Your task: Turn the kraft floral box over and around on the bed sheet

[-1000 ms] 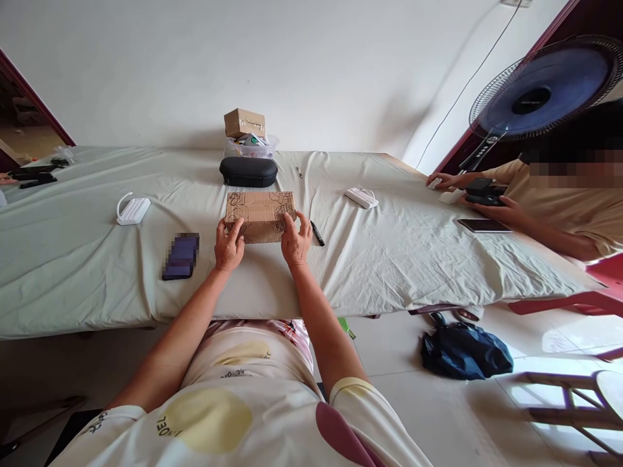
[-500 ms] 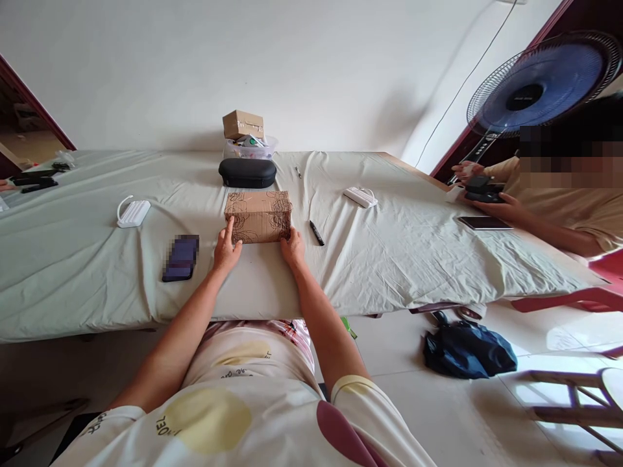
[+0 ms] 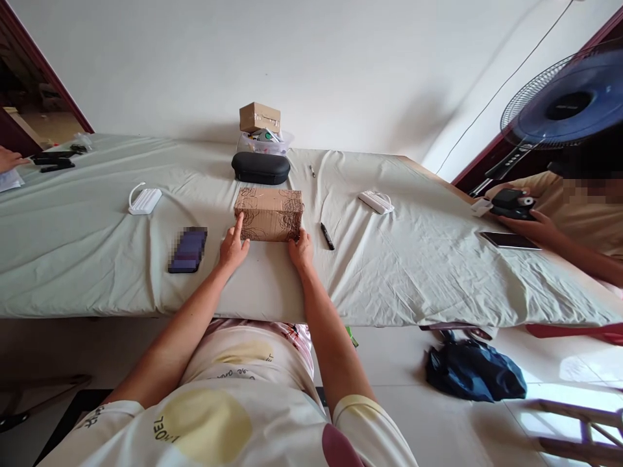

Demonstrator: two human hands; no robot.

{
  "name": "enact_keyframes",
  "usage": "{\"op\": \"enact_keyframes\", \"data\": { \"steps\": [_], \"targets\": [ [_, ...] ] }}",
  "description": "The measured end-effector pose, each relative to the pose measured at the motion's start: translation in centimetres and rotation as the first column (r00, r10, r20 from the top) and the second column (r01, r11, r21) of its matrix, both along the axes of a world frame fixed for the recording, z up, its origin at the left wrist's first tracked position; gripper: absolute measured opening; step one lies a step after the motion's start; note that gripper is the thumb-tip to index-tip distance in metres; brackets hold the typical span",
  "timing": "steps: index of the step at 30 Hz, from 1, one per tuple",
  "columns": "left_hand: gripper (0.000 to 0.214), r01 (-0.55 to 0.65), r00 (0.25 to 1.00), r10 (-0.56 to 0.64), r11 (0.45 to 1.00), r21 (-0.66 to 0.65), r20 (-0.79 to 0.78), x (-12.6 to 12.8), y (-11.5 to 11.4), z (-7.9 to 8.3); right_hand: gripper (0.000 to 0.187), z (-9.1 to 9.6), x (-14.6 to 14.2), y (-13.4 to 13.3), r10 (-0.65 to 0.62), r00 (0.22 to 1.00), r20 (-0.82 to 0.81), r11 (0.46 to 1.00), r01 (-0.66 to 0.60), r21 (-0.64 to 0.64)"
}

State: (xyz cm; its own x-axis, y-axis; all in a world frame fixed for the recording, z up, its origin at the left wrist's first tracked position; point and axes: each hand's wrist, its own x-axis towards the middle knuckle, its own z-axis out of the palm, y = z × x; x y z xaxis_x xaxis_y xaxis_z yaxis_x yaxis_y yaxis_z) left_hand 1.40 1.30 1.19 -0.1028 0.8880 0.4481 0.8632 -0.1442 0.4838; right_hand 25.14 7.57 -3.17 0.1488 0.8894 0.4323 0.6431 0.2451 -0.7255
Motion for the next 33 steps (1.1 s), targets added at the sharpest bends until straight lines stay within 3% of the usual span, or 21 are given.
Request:
{"op": "enact_keyframes", "data": {
  "steps": [11,25,28,33],
  "targets": [
    [0.083,0.007,1.000,-0.006,1.000,-0.018,0.026,-0.1,0.1,0.1,0.056,0.1,0.1,0.0,0.018,0.999,-0.036,1.000,-0.017,0.026],
    [0.074,-0.067,0.994,0.060,0.995,0.079,0.086,0.3,0.2,0.0,0.051,2.2,-0.3,-1.2,-0.021,0.996,-0.086,1.000,0.021,-0.002],
    [0.074,-0.089,0.984,0.064,0.985,0.145,0.167,0.3,0.3,-0.1,0.049,2.8,-0.4,-1.6,-0.036,0.993,-0.115,0.998,0.042,0.052],
    [0.059,-0.096,0.956,-0.012,0.931,0.352,0.294,-0.1,0.5,0.0,0.047,4.3,-0.6,-2.7,0.031,0.973,-0.229,0.960,0.035,0.279]
  ]
}}
